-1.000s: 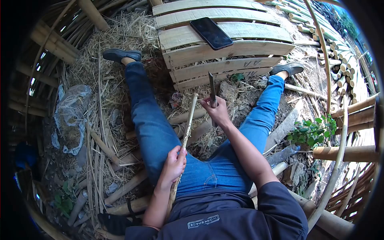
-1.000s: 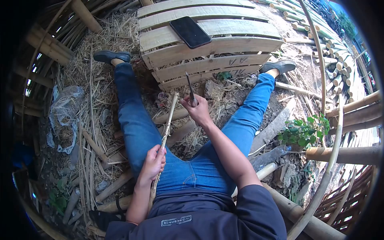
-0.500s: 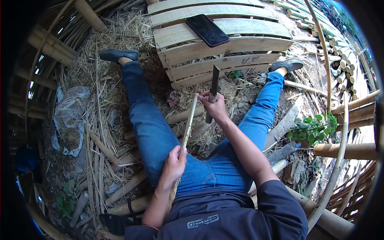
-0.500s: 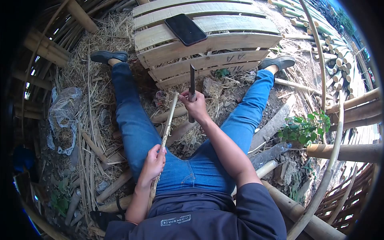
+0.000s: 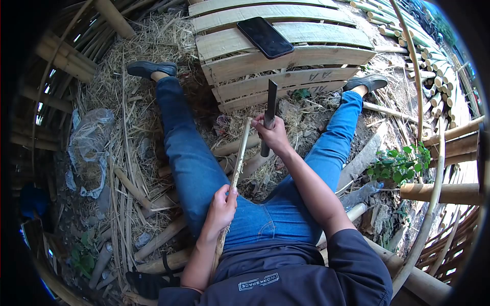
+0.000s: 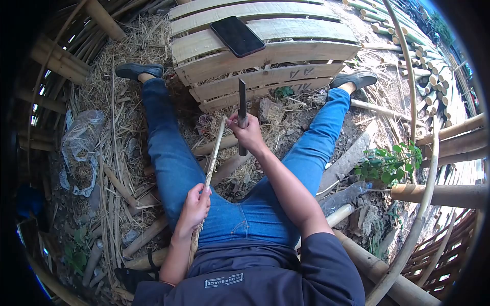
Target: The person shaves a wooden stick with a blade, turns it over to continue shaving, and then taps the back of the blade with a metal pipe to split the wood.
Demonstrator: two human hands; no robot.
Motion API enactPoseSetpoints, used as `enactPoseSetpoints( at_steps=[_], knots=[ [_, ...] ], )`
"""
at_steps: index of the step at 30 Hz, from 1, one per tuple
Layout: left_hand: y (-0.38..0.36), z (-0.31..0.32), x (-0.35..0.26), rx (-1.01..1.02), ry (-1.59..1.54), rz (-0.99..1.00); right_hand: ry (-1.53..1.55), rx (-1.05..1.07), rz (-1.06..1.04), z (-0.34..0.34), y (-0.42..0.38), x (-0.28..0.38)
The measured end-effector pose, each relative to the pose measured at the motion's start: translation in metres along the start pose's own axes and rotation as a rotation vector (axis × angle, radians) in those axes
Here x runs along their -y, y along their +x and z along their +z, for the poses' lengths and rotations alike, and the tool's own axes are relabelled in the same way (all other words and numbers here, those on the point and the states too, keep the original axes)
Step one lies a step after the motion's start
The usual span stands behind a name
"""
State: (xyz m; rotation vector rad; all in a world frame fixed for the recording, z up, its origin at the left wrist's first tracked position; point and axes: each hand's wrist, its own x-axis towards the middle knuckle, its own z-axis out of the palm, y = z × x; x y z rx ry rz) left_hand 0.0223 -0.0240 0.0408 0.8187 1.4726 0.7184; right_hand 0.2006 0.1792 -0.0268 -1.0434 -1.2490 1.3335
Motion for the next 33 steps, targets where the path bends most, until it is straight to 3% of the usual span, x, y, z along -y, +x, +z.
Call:
enactPoseSetpoints(
  at_steps=[9,15,24,27,33],
  knots=[
    [0.002,0.000,0.004,-0.005,0.029,0.025,0.043,0.003,0.058,0.000,0.001,0.002],
    [0.001,-0.001,0.003,-0.014,0.041,0.008,-0.051,0.009,-0.009,0.001,0.003,-0.001],
    [0.002,-0.002,0.002,0.041,-0.136,-0.030,0.030,0.184,0.100,-0.011,0.004,0.006],
    [-0.002,-0.002,-0.005,0.064,-0.171,-0.063,-0.128,0.236,0.072,-0.012,0.001,0.009],
    [-0.003,-0.005,-0.006,0.084,-0.240,-0.067,-0.233,0.119,0.106,-0.016,-0.004,-0.006]
  ],
)
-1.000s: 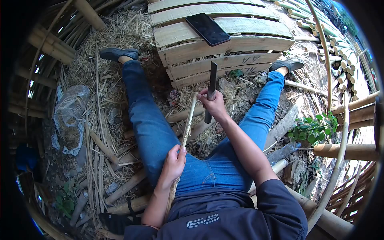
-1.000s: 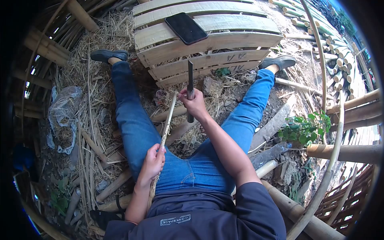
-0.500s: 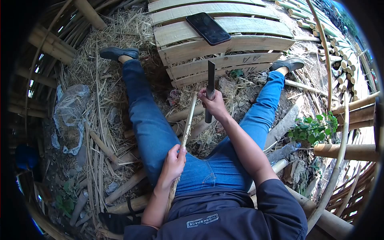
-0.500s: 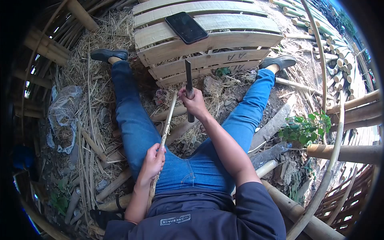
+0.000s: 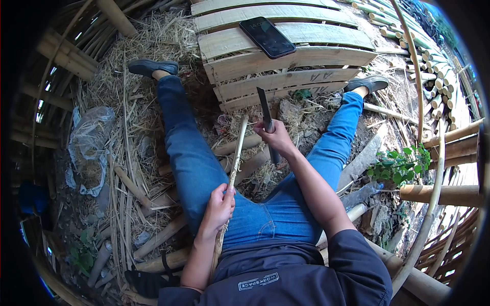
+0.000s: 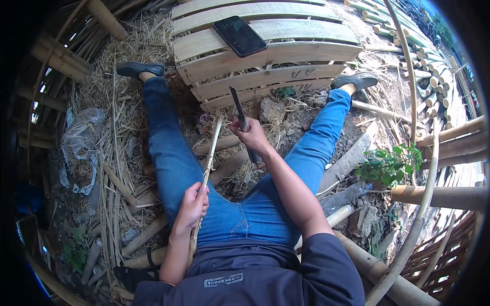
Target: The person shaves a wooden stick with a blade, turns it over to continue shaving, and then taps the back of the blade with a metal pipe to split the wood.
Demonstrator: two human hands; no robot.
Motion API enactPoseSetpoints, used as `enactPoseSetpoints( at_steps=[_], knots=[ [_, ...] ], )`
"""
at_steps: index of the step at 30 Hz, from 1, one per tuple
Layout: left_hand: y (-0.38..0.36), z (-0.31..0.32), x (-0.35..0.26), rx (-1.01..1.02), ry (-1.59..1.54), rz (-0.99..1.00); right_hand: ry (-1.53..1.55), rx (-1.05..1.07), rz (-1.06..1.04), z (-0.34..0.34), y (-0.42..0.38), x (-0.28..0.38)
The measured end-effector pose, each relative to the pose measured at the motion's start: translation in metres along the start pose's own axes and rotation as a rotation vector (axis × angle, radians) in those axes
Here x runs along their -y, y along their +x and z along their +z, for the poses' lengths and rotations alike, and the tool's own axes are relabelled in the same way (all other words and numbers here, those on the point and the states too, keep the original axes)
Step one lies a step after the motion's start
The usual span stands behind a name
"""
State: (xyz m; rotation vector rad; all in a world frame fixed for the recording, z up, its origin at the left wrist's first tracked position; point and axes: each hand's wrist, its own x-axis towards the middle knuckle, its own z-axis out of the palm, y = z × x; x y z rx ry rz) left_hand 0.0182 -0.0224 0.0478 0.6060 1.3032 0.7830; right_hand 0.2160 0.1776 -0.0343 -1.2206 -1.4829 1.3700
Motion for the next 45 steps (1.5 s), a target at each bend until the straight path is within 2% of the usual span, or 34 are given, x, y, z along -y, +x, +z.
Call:
enactPoseSetpoints(
  at_steps=[3,12,15,21,27,30,33,39,42,45],
  knots=[
    [0.001,-0.002,0.002,0.001,-0.009,0.003,0.027,-0.021,0.082,-0.004,-0.004,0.001],
    [0.000,-0.005,0.001,0.030,-0.053,0.009,0.108,0.025,0.130,-0.007,-0.003,-0.011],
    [-0.001,-0.004,0.000,0.031,-0.046,0.017,0.198,0.037,0.178,-0.008,-0.009,-0.002],
    [-0.001,-0.003,0.000,0.019,-0.023,0.021,0.565,0.104,0.240,-0.006,-0.012,0.005],
    [0.006,-0.002,0.012,-0.074,0.206,0.121,0.323,-0.069,-0.017,0.000,-0.008,0.005],
    [0.007,0.000,0.013,-0.110,0.297,0.137,0.198,-0.171,-0.066,0.003,-0.004,0.010],
    [0.010,0.001,0.017,-0.119,0.389,0.191,0.162,-0.191,-0.102,0.006,0.001,0.012],
    [0.008,0.003,0.014,-0.122,0.405,0.174,0.172,-0.129,-0.068,0.004,0.002,0.009],
    [0.010,0.002,0.015,-0.129,0.424,0.164,0.083,-0.167,-0.131,0.006,0.008,0.003],
    [0.009,0.001,0.017,-0.125,0.405,0.174,0.123,-0.160,-0.083,0.007,0.007,0.004]
  ],
)
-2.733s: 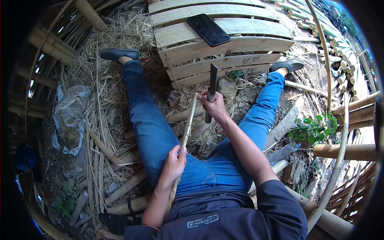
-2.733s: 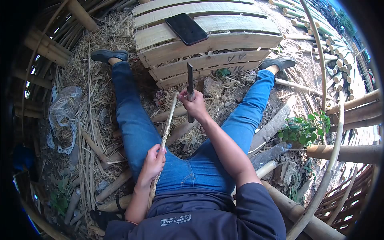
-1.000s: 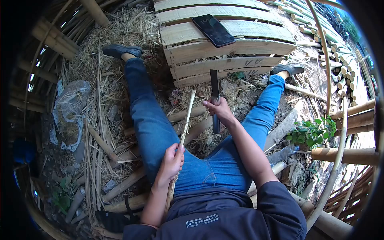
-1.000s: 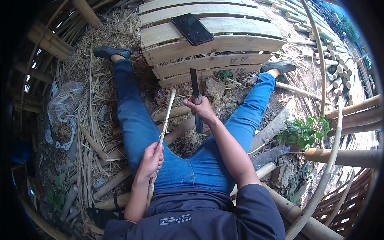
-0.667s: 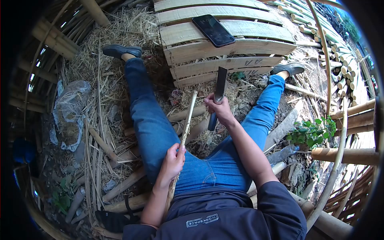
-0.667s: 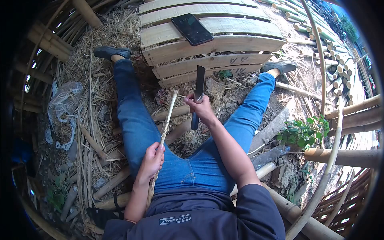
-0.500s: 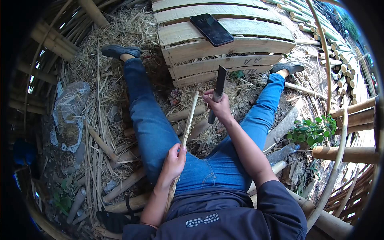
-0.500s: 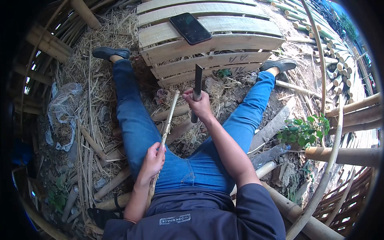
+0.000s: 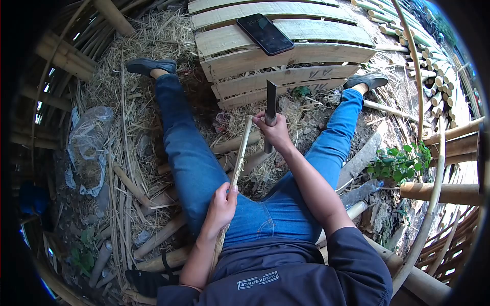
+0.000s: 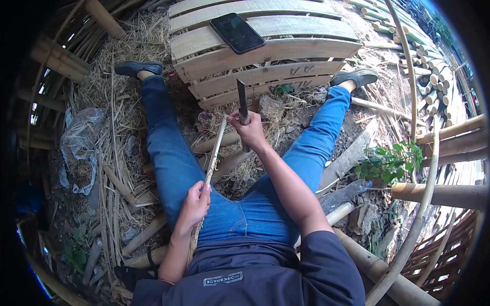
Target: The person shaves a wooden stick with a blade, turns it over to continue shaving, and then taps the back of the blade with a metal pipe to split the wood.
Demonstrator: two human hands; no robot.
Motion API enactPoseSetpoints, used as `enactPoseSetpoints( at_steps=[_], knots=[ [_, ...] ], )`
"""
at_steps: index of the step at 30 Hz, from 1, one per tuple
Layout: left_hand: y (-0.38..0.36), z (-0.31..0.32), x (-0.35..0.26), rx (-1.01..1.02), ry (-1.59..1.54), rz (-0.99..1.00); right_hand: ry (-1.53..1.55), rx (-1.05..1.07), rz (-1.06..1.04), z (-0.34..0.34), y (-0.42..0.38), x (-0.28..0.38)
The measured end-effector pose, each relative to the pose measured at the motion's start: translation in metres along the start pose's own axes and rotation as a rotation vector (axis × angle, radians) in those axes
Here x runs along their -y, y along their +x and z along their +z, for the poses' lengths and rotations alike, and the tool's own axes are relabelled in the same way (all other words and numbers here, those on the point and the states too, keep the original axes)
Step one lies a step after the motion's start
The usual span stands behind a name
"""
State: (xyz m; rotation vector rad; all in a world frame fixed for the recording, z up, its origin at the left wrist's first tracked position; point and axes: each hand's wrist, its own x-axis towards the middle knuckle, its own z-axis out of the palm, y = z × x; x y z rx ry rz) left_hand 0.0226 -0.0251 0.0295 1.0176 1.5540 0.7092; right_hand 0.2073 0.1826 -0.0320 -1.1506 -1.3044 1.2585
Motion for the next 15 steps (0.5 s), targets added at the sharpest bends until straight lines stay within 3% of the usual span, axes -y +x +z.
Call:
enactPoseSetpoints(
  at_steps=[6,9,13,15],
  knots=[
    [-0.003,-0.004,-0.008,0.125,-0.266,-0.112,0.188,0.030,0.088,-0.004,-0.004,0.007],
    [-0.004,-0.008,-0.013,0.148,-0.378,-0.174,0.461,0.209,0.275,-0.016,-0.009,0.008],
    [-0.004,-0.010,-0.014,0.163,-0.422,-0.180,1.500,0.806,0.473,-0.025,-0.021,0.006],
    [-0.004,-0.011,-0.014,0.167,-0.432,-0.196,1.612,0.891,0.451,-0.023,-0.024,0.006]
  ],
)
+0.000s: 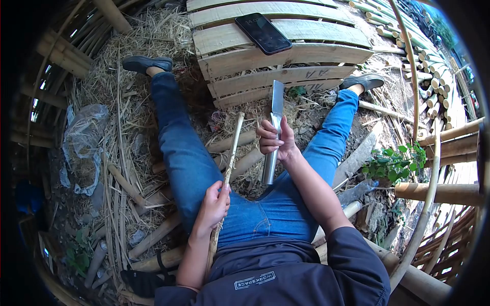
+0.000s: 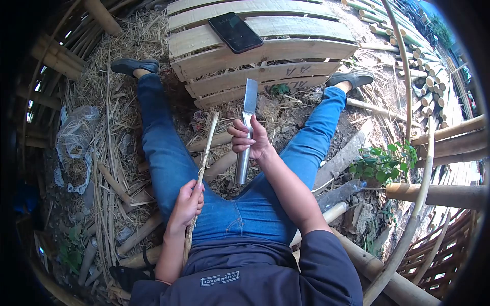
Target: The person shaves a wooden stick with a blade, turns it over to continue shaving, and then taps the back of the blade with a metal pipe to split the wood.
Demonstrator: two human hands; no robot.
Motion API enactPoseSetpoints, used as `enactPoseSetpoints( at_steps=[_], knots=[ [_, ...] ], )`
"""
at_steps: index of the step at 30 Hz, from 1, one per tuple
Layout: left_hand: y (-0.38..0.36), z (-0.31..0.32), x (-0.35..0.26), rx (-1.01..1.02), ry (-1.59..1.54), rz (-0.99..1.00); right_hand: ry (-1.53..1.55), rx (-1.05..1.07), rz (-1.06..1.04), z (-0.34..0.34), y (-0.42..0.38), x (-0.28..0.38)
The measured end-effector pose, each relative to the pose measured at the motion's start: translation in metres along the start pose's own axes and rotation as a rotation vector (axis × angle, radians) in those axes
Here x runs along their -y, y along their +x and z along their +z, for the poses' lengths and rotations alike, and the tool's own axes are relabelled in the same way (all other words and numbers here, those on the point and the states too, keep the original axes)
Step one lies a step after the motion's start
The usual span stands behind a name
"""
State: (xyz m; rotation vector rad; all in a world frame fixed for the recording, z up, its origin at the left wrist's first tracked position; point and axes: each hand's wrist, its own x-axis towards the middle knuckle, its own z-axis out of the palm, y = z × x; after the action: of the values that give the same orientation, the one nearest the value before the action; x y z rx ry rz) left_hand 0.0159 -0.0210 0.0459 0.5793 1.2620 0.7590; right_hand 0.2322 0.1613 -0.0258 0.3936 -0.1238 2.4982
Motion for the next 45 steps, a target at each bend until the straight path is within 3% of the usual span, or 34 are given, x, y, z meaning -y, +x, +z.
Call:
enactPoseSetpoints(
  at_steps=[6,10,13,17,22,24,27,30,34,40,45],
  knots=[
    [-0.001,0.001,-0.001,-0.010,0.021,0.004,-0.018,0.164,0.041,0.008,0.003,-0.006],
    [0.000,0.001,0.001,-0.007,0.020,0.010,-0.023,0.141,0.034,0.007,0.002,-0.006],
    [-0.001,0.001,0.000,-0.005,0.011,0.009,-0.053,0.007,0.036,0.005,0.000,-0.002],
    [-0.002,-0.004,-0.008,-0.031,0.006,0.019,-0.320,-0.283,0.030,0.020,0.001,0.000],
    [0.003,-0.021,-0.021,-0.193,0.075,0.117,-1.114,-0.648,0.273,0.030,-0.001,-0.004],
    [0.006,-0.027,-0.025,-0.215,0.071,0.127,-1.384,-0.573,0.437,0.024,0.004,-0.005],
    [0.011,-0.034,-0.022,-0.243,0.058,0.130,-2.068,-0.385,0.430,0.040,0.009,-0.013],
    [0.015,-0.035,-0.014,-0.225,0.066,0.143,-2.285,-0.455,0.371,0.046,0.018,-0.025],
    [0.016,-0.031,-0.013,-0.237,0.117,0.150,-2.220,-0.532,0.145,0.044,0.024,-0.037],
    [0.025,-0.029,0.000,-0.371,0.409,0.255,-2.302,-0.546,0.227,0.026,0.019,-0.036],
    [0.021,-0.013,0.005,-0.348,0.537,0.329,-2.265,-0.850,0.247,0.014,0.020,-0.029]
  ],
)
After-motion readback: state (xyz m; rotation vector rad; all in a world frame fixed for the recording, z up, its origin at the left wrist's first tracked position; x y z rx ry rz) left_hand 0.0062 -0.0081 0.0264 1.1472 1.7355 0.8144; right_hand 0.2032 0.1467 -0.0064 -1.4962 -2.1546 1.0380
